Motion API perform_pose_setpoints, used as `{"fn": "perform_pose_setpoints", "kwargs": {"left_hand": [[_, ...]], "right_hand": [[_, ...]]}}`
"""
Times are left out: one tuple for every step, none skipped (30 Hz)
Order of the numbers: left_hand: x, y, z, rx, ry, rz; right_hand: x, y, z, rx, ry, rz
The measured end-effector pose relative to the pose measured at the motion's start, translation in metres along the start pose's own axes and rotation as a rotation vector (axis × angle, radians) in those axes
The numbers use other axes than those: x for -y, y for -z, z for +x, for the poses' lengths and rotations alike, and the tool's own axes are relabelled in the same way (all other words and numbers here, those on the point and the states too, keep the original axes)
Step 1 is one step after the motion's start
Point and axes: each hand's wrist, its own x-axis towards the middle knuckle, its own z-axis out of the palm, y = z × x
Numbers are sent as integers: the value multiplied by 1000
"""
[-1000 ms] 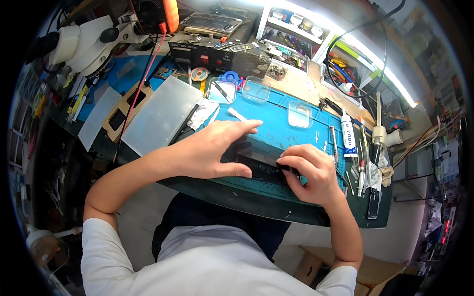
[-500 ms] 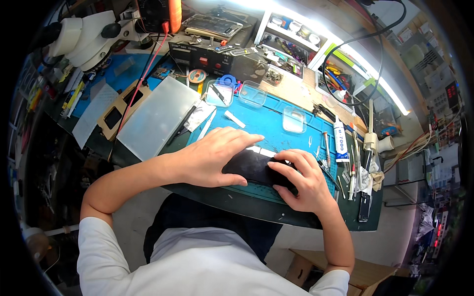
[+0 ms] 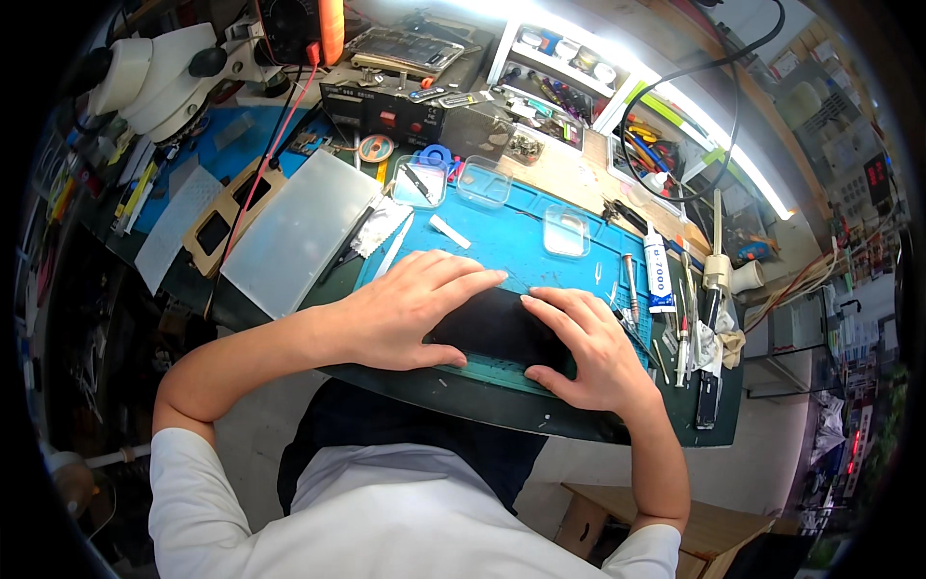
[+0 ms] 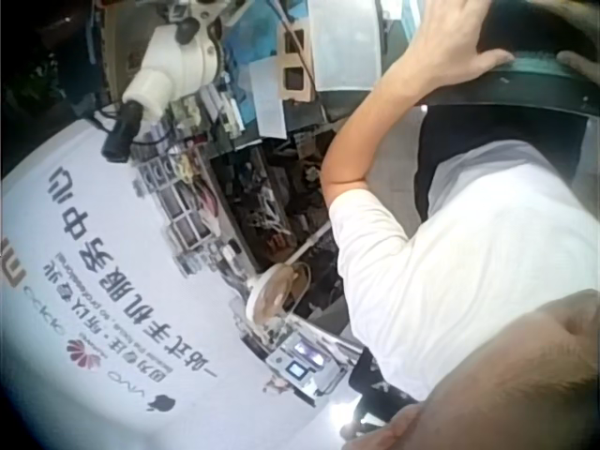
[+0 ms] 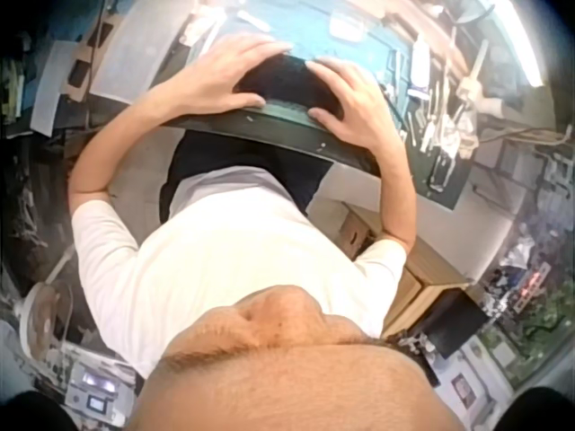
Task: The person disassembles a smartphone, removes the screen assembly, and then reassembles the device by reconnecting internal cables and securing the back cover. The process involves handling the phone's internal components and using a screwdriver to fasten screws.
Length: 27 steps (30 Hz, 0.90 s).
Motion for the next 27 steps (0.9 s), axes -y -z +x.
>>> {"fn": "perform_pose_setpoints", "kwargs": {"left_hand": [[-1, 1, 0, 2, 2, 3], [-1, 1, 1, 8, 2, 3], [-1, 2, 2, 14, 2, 5], [-2, 2, 2, 21, 3, 6], [-2, 3, 3, 35, 9, -2], [-2, 4, 3, 47, 14, -11], [-2, 4, 4, 60, 20, -19], [-2, 5, 5, 68, 16, -18], [-3, 5, 6, 75, 11, -15], [-3, 6, 8, 82, 6, -12], [-4, 6, 8, 77, -1, 6], [-5, 6, 9, 76, -8, 26], [-6, 6, 10, 75, -16, 45], [-9, 6, 11, 70, -7, 42], [-11, 8, 11, 76, 23, 8], [-13, 10, 11, 82, 52, -27], [-14, 14, 12, 88, 81, -62], [-14, 21, 13, 85, 112, -192], [-9, 27, 17, 152, 220, -316], [-1, 31, 24, 218, 329, -440], [8, 34, 30, 279, 438, -566], [21, 30, 36, 311, 395, -595], [28, 27, 43, 393, 436, -747], [32, 28, 50, 462, 518, -793], [35, 28, 56, 531, 601, -837], [35, 25, 60, 562, 628, -994], [34, 21, 62, 594, 660, -1149]], "right_hand": [[0, 1, 1, 14, -2, 4], [0, 2, 1, 27, -5, 8], [0, 3, 2, 39, -7, 12], [0, 4, 3, 47, -5, 14], [0, 4, 4, 55, -2, 15], [0, 5, 5, 63, 1, 16], [0, 6, 6, 66, -3, 24], [0, 6, 6, 69, -6, 32], [-1, 7, 7, 71, -8, 38], [0, 9, 7, 81, -13, 36], [0, 11, 8, 91, -17, 35], [0, 12, 8, 99, -23, 35], [0, 14, 9, 102, 0, 4], [1, 16, 11, 105, 21, -27], [2, 19, 14, 104, 43, -58], [3, 21, 15, 85, 77, -133], [4, 24, 16, 67, 109, -209], [6, 25, 19, 48, 147, -282], [6, 28, 21, 41, 184, -325], [6, 30, 24, 34, 222, -367], [6, 32, 26, 29, 261, -412], [6, 33, 27, 5, 292, -513], [5, 34, 28, -19, 318, -522], [3, 35, 29, -45, 341, -528], [2, 36, 31, -71, 363, -533], [4, 41, 33, -55, 359, -535], [4, 43, 35, -51, 370, -534]]}}
